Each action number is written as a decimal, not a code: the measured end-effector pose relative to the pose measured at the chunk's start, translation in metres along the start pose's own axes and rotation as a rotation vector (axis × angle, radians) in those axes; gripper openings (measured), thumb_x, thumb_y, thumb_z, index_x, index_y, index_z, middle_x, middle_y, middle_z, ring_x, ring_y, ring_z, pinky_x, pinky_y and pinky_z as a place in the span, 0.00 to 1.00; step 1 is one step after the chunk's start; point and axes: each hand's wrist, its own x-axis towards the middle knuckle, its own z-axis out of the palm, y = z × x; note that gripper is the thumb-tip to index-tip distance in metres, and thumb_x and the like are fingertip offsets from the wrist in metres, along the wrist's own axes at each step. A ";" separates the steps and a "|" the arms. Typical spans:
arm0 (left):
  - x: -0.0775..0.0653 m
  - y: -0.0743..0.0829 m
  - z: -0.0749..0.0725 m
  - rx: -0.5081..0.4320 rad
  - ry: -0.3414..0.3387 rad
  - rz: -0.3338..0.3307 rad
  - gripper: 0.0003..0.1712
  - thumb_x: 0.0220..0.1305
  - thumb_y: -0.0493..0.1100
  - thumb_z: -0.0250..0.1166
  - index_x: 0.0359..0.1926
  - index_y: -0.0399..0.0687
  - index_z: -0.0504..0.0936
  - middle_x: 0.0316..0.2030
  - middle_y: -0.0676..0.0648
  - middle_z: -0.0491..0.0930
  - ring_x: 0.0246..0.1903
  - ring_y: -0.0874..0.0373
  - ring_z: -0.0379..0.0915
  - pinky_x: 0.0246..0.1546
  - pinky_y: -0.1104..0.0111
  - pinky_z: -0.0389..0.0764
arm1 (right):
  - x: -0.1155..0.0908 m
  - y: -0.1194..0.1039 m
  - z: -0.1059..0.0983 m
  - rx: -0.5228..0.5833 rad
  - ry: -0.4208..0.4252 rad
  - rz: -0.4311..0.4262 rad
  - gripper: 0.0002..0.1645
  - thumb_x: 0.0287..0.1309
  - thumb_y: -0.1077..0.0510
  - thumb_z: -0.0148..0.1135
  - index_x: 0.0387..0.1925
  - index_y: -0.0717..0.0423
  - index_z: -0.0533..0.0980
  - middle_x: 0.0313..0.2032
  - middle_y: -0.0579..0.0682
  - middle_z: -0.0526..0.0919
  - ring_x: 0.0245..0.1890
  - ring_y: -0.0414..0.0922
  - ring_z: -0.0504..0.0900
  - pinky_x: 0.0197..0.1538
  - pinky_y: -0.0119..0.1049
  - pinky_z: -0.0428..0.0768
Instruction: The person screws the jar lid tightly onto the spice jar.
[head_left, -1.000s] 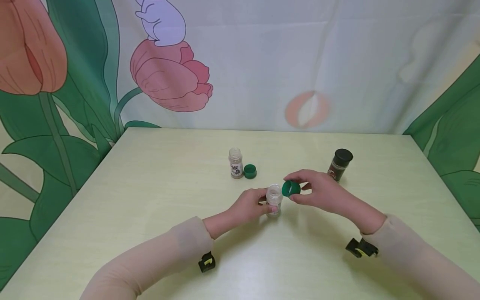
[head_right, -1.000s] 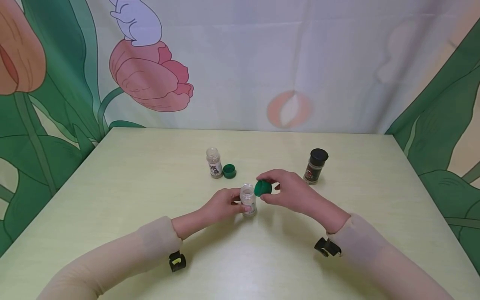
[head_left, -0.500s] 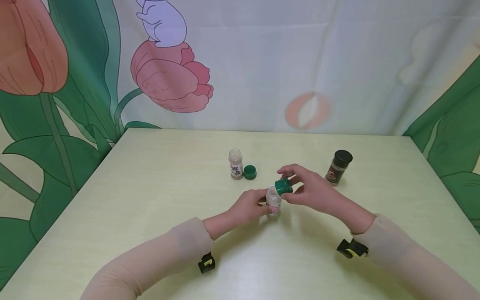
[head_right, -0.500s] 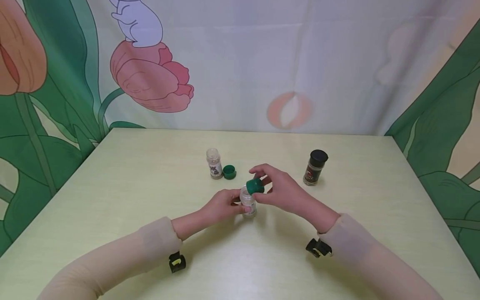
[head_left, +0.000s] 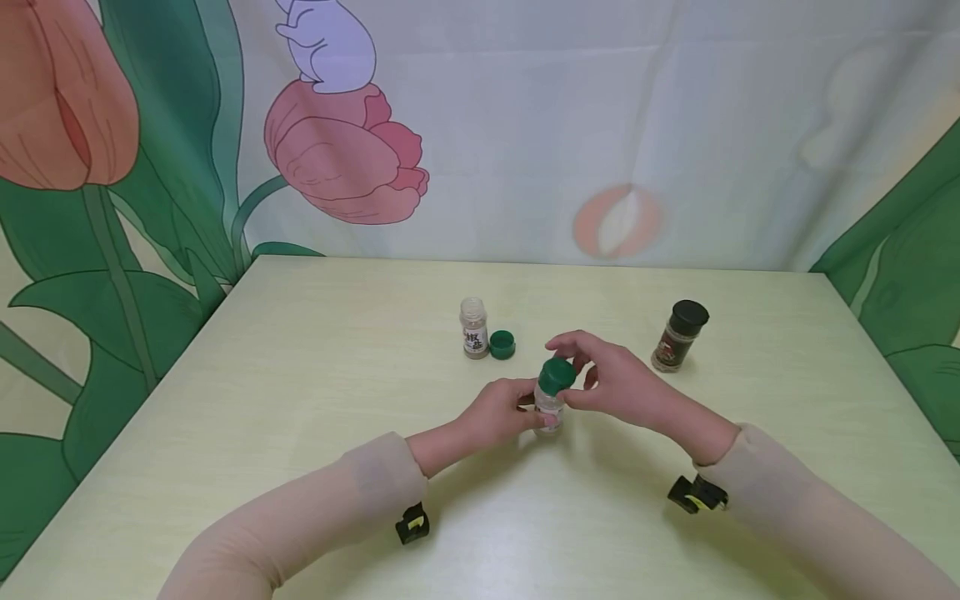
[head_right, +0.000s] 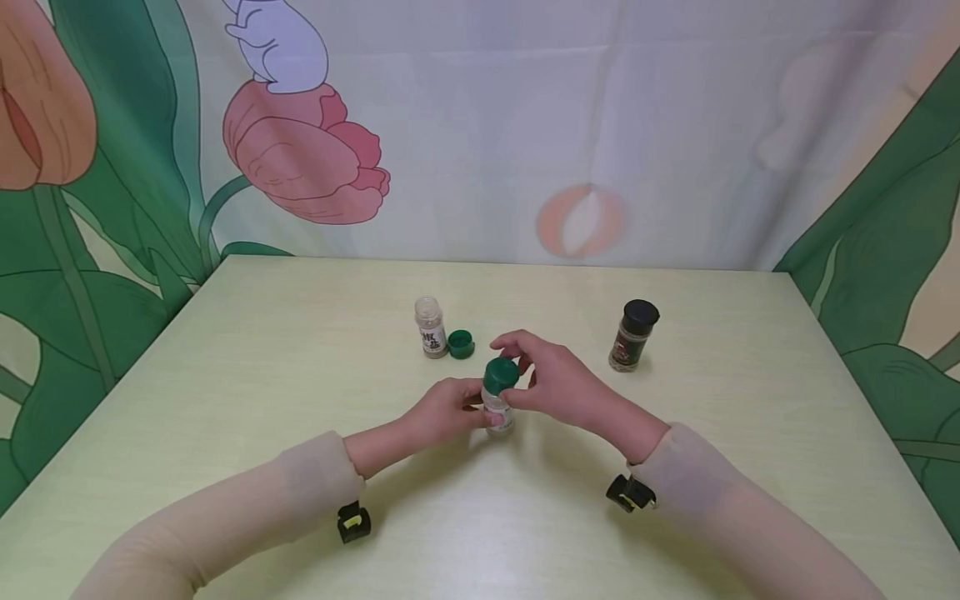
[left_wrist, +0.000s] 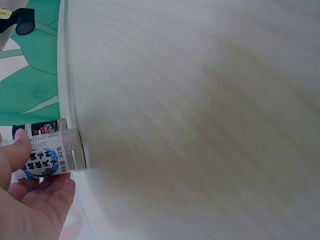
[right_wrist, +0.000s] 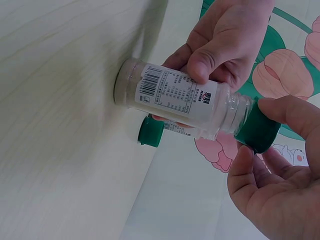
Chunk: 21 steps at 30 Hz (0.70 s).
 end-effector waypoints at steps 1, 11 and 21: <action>0.000 0.000 0.000 0.003 -0.001 0.004 0.17 0.68 0.39 0.68 0.56 0.38 0.83 0.59 0.38 0.84 0.65 0.43 0.78 0.67 0.55 0.79 | 0.000 0.000 0.000 -0.002 -0.001 -0.003 0.31 0.57 0.66 0.71 0.62 0.64 0.72 0.52 0.61 0.83 0.44 0.47 0.79 0.45 0.34 0.82; -0.001 0.000 -0.001 0.027 -0.009 0.031 0.17 0.69 0.40 0.68 0.55 0.39 0.84 0.57 0.39 0.85 0.64 0.43 0.79 0.66 0.55 0.79 | 0.000 0.001 0.004 -0.028 -0.012 -0.012 0.32 0.58 0.65 0.72 0.63 0.64 0.73 0.46 0.56 0.85 0.44 0.50 0.79 0.43 0.33 0.80; 0.000 -0.002 0.000 0.046 -0.013 0.037 0.17 0.69 0.40 0.67 0.56 0.39 0.83 0.58 0.39 0.85 0.64 0.43 0.79 0.66 0.55 0.80 | 0.000 0.004 0.005 -0.052 -0.012 -0.040 0.31 0.58 0.64 0.72 0.62 0.64 0.73 0.51 0.57 0.85 0.49 0.51 0.80 0.49 0.43 0.82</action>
